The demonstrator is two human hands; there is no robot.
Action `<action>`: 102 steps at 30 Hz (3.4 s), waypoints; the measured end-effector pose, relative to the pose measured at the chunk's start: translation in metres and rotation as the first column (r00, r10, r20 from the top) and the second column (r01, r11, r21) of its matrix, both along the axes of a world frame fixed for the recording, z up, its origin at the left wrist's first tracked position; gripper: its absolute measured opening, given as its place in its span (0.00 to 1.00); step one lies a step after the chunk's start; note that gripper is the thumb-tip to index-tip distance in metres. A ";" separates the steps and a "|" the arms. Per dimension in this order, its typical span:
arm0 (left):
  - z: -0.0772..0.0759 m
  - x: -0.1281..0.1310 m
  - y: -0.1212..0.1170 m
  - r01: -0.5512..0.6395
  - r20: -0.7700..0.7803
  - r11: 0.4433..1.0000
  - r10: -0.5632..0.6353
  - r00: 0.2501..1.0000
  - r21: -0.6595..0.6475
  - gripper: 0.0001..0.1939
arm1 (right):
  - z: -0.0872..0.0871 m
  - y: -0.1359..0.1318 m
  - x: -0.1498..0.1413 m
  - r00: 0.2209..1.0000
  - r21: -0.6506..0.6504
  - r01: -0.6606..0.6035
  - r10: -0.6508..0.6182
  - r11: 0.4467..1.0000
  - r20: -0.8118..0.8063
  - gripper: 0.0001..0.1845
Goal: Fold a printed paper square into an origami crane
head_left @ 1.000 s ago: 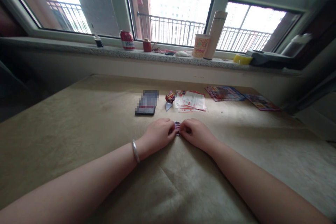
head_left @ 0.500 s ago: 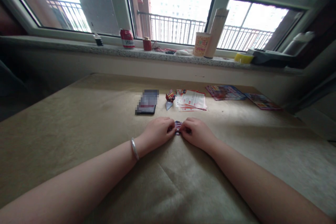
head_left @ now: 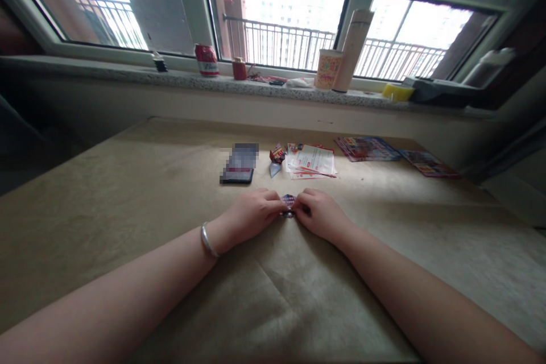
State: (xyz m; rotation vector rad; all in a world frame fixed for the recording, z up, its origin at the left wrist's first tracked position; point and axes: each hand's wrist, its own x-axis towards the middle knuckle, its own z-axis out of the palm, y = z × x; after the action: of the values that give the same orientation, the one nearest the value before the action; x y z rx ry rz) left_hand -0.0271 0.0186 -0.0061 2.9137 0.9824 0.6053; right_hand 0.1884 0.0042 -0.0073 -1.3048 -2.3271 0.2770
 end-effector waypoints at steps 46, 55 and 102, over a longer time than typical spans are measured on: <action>0.018 0.007 -0.015 0.033 -0.253 0.997 -0.016 0.967 0.064 0.14 | 0.024 -0.016 0.002 0.915 0.080 -0.059 0.021 0.995 0.404 0.13; 0.028 -0.004 -0.010 0.084 -0.318 0.996 -0.076 0.945 0.012 0.17 | 0.026 -0.013 0.011 0.930 0.031 -0.041 0.027 0.999 0.366 0.14; 0.016 0.006 -0.021 -0.089 -0.176 0.989 0.108 0.979 0.115 0.17 | 0.014 -0.010 0.013 0.937 0.081 -0.343 0.335 0.936 0.095 0.13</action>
State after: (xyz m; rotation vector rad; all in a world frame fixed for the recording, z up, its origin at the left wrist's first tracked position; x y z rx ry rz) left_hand -0.0207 -0.0022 0.0096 3.0740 1.1536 0.4118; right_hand 0.2013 -0.0061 0.0071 -0.8765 -2.5946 0.2202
